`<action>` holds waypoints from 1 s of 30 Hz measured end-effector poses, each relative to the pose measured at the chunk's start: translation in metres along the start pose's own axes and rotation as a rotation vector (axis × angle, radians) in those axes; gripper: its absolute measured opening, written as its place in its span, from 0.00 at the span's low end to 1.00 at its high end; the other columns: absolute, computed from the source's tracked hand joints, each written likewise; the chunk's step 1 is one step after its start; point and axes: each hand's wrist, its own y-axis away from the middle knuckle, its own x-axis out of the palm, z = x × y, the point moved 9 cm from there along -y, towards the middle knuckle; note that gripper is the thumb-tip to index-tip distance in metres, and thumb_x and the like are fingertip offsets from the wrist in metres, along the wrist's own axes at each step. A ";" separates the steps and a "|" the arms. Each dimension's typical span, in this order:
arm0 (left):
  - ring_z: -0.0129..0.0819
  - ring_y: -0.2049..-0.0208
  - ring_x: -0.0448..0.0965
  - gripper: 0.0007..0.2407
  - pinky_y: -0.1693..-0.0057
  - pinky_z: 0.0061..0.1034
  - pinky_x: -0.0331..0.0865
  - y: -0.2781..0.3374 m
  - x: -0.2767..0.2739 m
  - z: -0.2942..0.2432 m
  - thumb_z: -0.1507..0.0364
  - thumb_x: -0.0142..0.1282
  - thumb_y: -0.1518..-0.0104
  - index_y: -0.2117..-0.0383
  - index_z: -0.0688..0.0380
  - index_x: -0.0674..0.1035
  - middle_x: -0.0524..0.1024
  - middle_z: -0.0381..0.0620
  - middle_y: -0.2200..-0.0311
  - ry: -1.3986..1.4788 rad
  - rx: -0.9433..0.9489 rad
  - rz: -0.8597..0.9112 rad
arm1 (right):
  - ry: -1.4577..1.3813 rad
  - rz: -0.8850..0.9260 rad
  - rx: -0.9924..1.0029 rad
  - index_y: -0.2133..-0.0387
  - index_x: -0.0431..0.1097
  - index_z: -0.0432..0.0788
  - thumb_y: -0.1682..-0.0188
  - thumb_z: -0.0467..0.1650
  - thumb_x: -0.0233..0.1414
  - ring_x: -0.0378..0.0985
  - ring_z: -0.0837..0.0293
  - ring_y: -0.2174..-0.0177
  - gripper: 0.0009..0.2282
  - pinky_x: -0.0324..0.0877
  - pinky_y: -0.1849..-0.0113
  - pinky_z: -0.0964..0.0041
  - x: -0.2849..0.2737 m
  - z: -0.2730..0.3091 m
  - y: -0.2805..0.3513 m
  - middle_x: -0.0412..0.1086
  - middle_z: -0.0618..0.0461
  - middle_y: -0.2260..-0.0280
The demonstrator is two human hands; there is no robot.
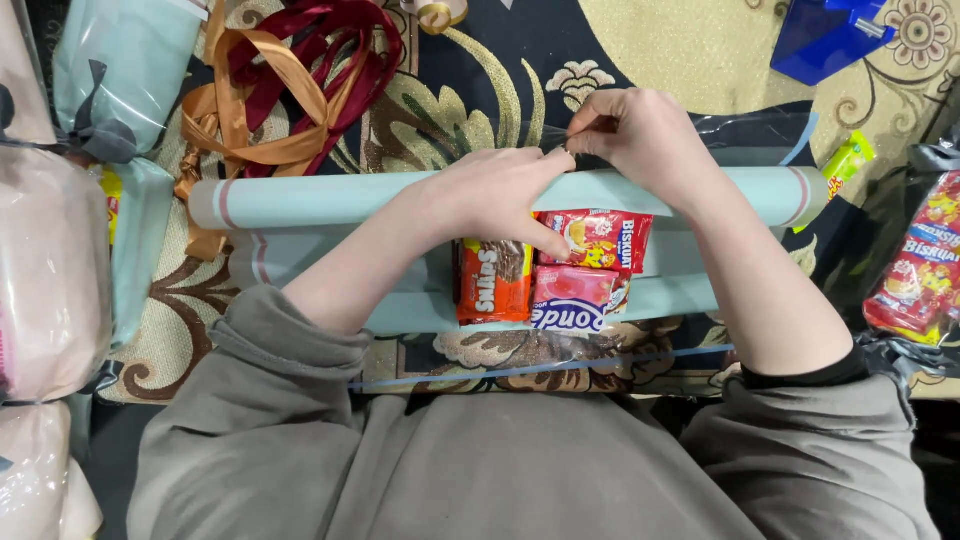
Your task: Wrapping snack packages in decorative blue paper to create a gift arrangement
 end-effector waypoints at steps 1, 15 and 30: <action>0.51 0.57 0.75 0.31 0.55 0.45 0.66 -0.002 -0.001 0.002 0.45 0.59 0.52 0.51 0.54 0.67 0.74 0.53 0.59 0.000 0.000 -0.001 | 0.001 0.000 -0.001 0.68 0.78 0.46 0.50 0.27 0.61 0.79 0.63 0.67 0.01 0.70 0.63 0.66 0.001 -0.003 -0.002 0.80 0.60 0.67; 0.55 0.44 0.71 0.36 0.42 0.50 0.66 -0.019 0.001 0.036 0.39 0.58 0.50 0.46 0.58 0.76 0.72 0.61 0.52 0.091 0.086 -0.089 | 0.184 -0.435 -0.998 0.74 0.74 0.46 0.51 0.33 0.61 0.73 0.58 0.76 0.06 0.71 0.73 0.64 0.067 0.098 0.210 0.72 0.53 0.73; 0.37 0.71 0.68 0.06 0.60 0.33 0.62 0.101 0.016 -0.031 0.70 0.50 0.40 0.74 0.53 0.70 0.64 0.40 0.72 -0.517 0.500 -1.188 | 0.779 -0.716 -0.767 0.73 0.71 0.51 0.52 0.35 0.66 0.63 0.59 0.67 0.09 0.61 0.66 0.67 0.096 0.067 0.200 0.71 0.57 0.66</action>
